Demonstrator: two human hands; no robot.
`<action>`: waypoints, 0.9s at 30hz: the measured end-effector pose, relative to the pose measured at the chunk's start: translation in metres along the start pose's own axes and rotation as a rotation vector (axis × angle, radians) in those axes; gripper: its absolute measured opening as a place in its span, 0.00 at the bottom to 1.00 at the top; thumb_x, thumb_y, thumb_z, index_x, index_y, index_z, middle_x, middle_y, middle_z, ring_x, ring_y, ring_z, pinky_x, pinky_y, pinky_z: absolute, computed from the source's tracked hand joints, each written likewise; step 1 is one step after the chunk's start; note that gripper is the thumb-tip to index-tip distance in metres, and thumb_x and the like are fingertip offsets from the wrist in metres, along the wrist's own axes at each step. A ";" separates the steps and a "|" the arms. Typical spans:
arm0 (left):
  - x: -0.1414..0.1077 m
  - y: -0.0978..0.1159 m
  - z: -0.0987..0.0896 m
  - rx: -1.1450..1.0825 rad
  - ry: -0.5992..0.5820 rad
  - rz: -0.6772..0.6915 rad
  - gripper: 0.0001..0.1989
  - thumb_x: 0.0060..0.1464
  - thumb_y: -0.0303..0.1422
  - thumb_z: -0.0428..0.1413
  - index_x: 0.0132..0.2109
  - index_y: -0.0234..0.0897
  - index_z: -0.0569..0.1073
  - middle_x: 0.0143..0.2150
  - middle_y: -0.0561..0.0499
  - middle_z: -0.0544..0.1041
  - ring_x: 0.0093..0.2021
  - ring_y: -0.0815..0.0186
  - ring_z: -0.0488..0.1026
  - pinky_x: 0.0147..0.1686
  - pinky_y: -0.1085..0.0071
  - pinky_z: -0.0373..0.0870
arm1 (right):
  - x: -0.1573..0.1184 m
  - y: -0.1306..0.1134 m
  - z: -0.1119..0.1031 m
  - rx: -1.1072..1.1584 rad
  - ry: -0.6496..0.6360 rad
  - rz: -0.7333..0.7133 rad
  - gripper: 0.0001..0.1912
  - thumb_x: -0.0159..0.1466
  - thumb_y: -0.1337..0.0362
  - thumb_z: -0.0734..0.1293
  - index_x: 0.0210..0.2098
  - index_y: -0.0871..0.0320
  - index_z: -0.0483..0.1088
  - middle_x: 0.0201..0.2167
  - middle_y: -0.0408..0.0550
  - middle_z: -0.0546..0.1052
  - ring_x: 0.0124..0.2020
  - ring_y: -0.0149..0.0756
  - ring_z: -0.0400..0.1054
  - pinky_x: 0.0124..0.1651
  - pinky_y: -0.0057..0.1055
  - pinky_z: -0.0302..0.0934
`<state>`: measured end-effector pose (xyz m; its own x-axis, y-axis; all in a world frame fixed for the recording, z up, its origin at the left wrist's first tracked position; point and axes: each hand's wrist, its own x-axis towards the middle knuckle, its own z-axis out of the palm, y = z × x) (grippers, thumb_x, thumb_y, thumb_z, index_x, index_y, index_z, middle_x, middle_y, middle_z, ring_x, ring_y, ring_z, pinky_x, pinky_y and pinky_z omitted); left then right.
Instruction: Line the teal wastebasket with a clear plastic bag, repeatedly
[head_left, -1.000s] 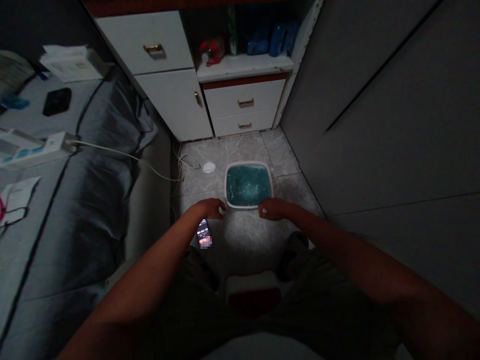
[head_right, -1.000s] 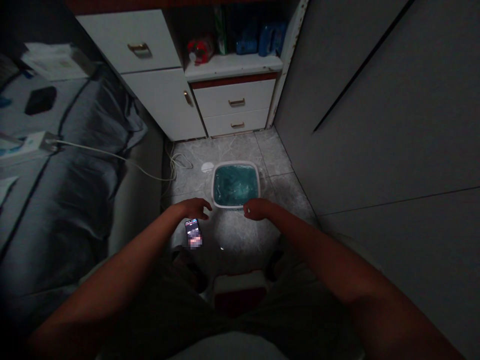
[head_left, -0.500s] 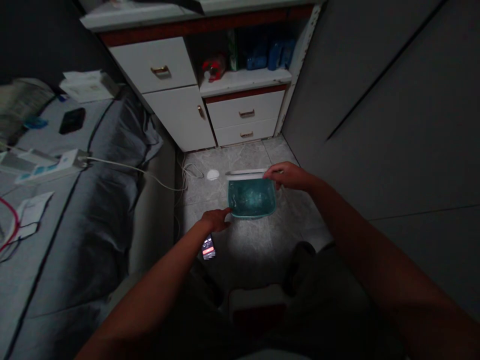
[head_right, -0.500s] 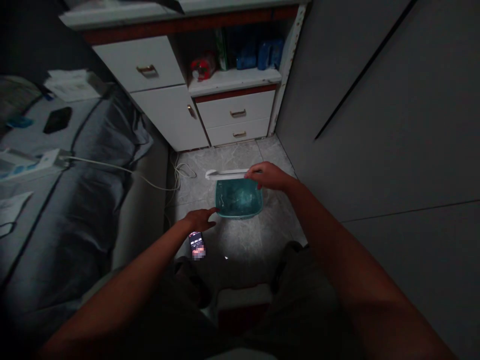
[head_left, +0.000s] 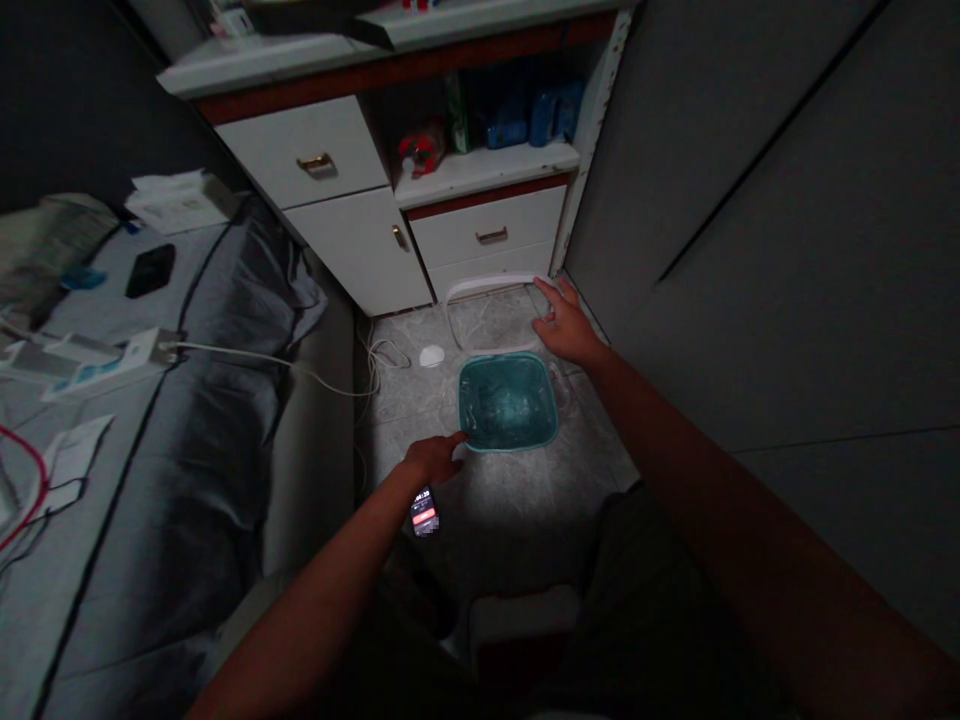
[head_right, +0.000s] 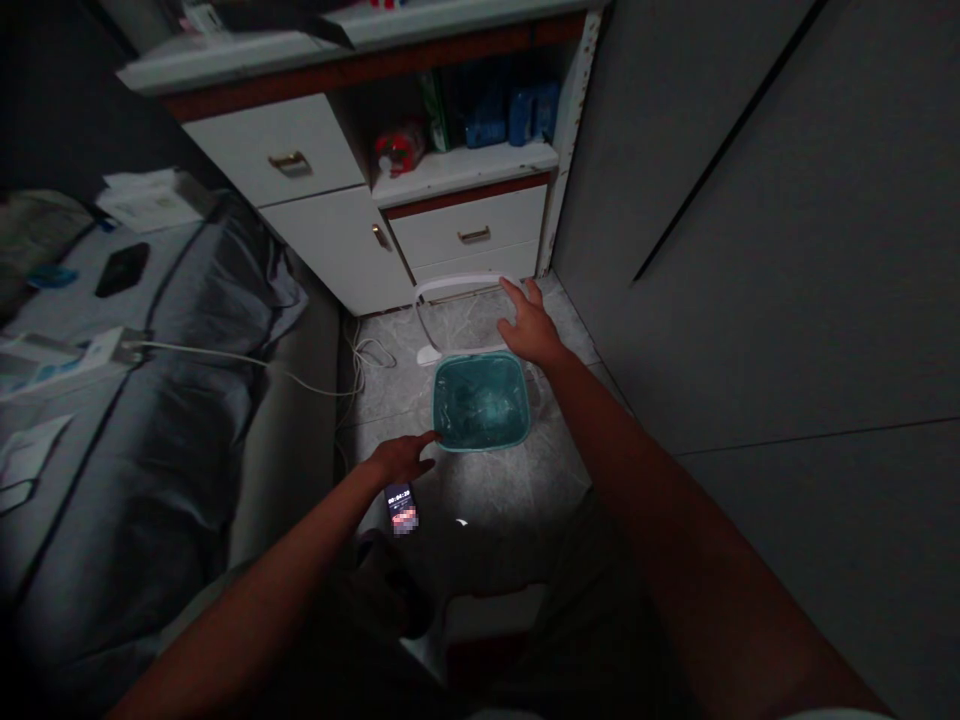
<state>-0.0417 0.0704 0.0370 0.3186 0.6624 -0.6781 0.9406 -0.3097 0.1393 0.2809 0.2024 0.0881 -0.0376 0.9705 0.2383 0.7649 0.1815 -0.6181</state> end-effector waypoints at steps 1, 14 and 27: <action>0.001 -0.001 0.001 -0.011 0.005 0.004 0.33 0.65 0.46 0.53 0.75 0.52 0.62 0.67 0.41 0.77 0.64 0.45 0.76 0.56 0.54 0.74 | 0.001 0.001 0.001 -0.017 -0.005 0.008 0.44 0.67 0.63 0.68 0.80 0.49 0.52 0.80 0.55 0.46 0.69 0.53 0.66 0.66 0.46 0.69; 0.035 -0.040 0.003 -0.285 0.290 -0.070 0.28 0.65 0.37 0.52 0.70 0.45 0.67 0.56 0.40 0.77 0.54 0.54 0.79 0.56 0.61 0.72 | -0.018 -0.002 -0.033 -0.160 0.050 0.144 0.17 0.68 0.67 0.62 0.51 0.60 0.78 0.56 0.57 0.77 0.51 0.42 0.74 0.58 0.35 0.67; 0.071 -0.081 0.037 -0.479 0.237 -0.136 0.31 0.66 0.40 0.48 0.71 0.34 0.69 0.69 0.33 0.73 0.73 0.50 0.66 0.70 0.58 0.59 | -0.092 0.074 0.026 -0.428 -0.840 0.225 0.21 0.62 0.68 0.69 0.53 0.55 0.83 0.49 0.57 0.84 0.49 0.44 0.81 0.54 0.35 0.70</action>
<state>-0.0997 0.1176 -0.0493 0.1560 0.8272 -0.5399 0.9058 0.0982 0.4122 0.3241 0.1309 0.0004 -0.1819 0.8030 -0.5676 0.9735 0.0656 -0.2192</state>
